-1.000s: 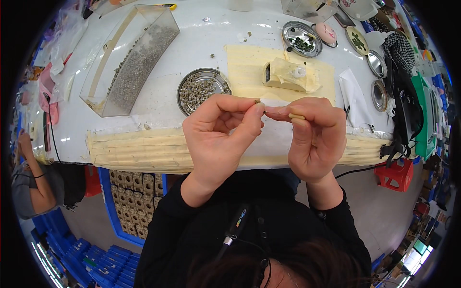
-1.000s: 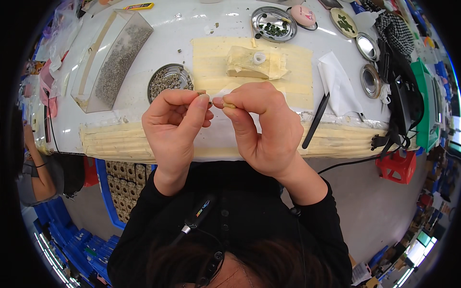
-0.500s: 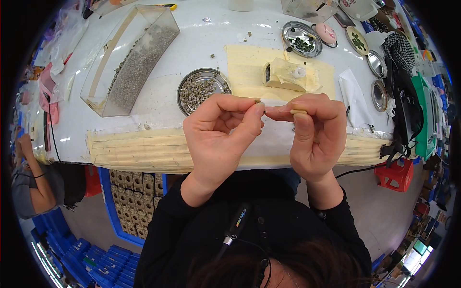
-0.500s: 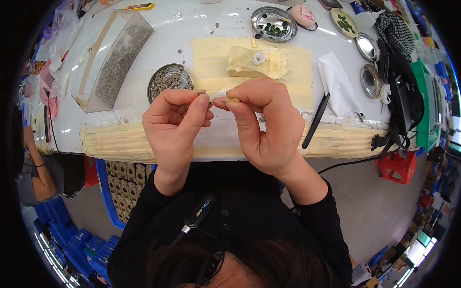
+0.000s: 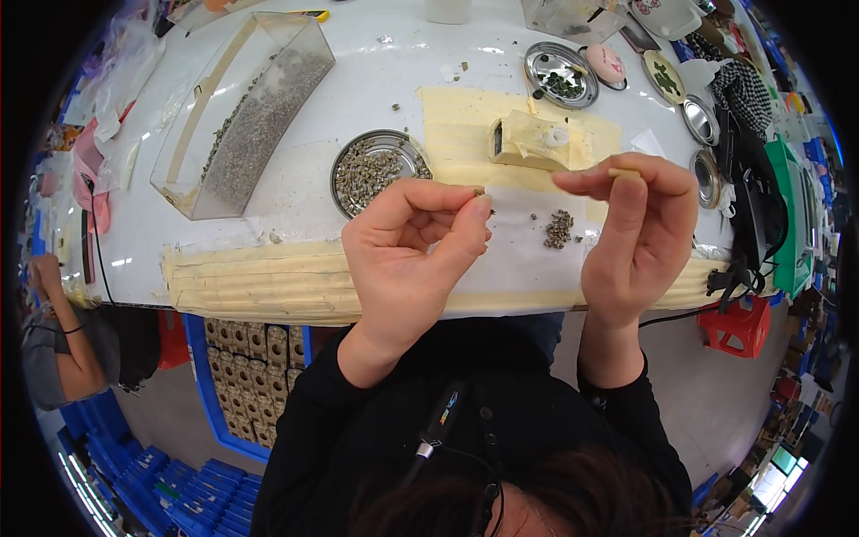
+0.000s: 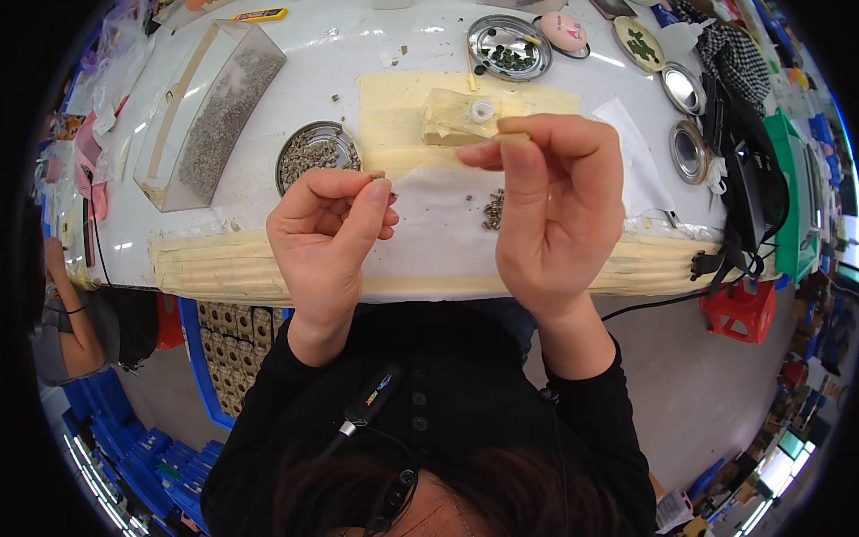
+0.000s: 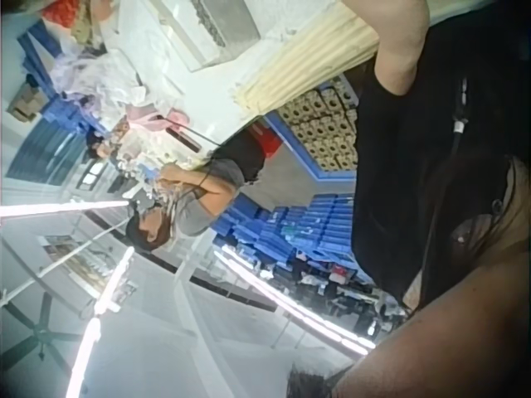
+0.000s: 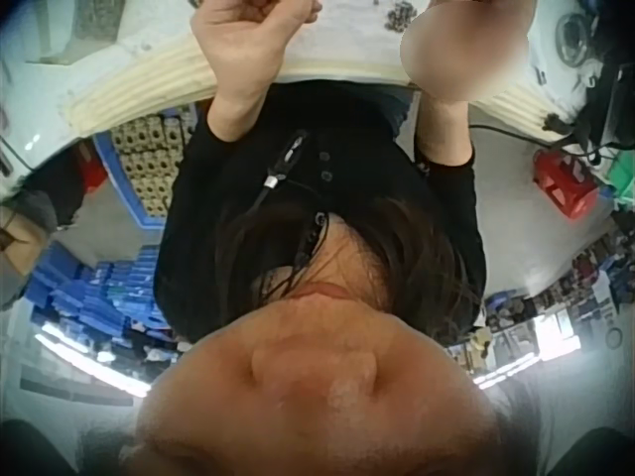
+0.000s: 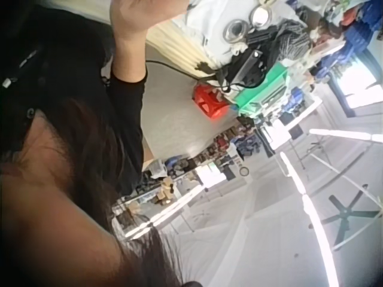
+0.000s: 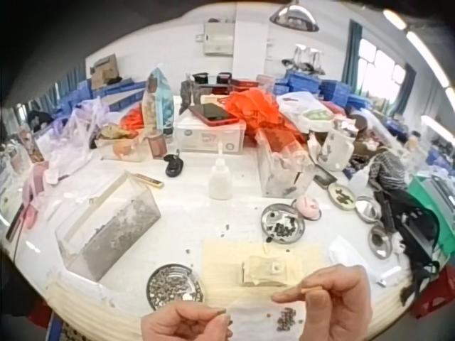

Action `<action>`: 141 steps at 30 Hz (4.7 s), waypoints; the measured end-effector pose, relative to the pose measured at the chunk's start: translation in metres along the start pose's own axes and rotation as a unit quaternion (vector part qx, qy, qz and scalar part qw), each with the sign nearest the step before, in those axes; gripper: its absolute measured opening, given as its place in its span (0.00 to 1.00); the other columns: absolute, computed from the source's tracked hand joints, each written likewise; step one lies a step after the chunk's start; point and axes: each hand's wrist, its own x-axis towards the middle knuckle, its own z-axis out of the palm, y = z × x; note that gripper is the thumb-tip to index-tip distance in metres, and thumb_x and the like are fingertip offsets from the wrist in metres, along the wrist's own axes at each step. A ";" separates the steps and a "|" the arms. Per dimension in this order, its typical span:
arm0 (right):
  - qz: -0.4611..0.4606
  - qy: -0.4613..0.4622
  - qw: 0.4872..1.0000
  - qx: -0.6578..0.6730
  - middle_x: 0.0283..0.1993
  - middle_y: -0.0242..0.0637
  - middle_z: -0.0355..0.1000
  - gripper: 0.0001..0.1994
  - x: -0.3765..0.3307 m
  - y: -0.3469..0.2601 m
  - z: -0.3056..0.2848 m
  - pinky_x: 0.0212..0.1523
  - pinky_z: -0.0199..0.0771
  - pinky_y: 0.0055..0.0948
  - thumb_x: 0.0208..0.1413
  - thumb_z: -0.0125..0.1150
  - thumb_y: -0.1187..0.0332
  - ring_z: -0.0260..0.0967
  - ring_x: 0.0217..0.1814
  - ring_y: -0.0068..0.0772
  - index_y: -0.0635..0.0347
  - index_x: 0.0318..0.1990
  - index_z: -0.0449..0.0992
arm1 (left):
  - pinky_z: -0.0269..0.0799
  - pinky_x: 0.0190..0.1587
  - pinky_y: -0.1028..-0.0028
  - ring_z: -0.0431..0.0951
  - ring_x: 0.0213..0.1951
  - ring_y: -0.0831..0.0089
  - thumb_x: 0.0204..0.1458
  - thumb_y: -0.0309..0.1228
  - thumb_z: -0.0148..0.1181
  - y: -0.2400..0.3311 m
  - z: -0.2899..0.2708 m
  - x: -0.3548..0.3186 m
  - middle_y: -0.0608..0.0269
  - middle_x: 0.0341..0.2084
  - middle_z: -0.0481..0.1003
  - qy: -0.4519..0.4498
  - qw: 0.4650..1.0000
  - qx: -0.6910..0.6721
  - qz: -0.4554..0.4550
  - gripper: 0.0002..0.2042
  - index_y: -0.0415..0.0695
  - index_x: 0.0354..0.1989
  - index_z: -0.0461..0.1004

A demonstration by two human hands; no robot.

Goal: Assembling small metal components using tweezers and hands at a workbench.

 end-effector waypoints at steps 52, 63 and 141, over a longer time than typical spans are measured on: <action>0.339 -0.209 0.910 0.113 0.27 0.25 0.73 0.07 -0.014 -0.011 -0.019 0.28 0.65 0.15 0.53 0.60 0.70 0.66 0.29 0.12 0.65 0.33 0.77 | 0.72 0.29 0.81 0.77 0.26 0.77 0.41 0.14 0.65 -0.015 0.003 -0.006 0.59 0.26 0.77 -0.051 0.950 0.211 0.225 0.09 0.35 0.32 0.77; 0.277 -0.175 0.939 0.107 0.28 0.28 0.74 0.04 -0.014 -0.011 -0.020 0.29 0.68 0.17 0.52 0.61 0.73 0.68 0.29 0.14 0.65 0.32 0.77 | 0.76 0.33 0.82 0.79 0.30 0.78 0.49 0.15 0.61 -0.002 0.000 -0.007 0.58 0.30 0.77 -0.083 0.996 0.025 0.015 0.05 0.31 0.35 0.75; -0.044 -0.111 0.983 -0.139 0.31 0.37 0.75 0.07 -0.020 -0.002 -0.013 0.30 0.72 0.25 0.42 0.65 0.81 0.73 0.30 0.33 0.63 0.32 0.77 | 0.77 0.32 0.81 0.79 0.28 0.77 0.53 0.20 0.59 0.000 -0.004 0.000 0.56 0.28 0.79 -0.107 0.989 -0.009 -0.100 0.05 0.33 0.36 0.75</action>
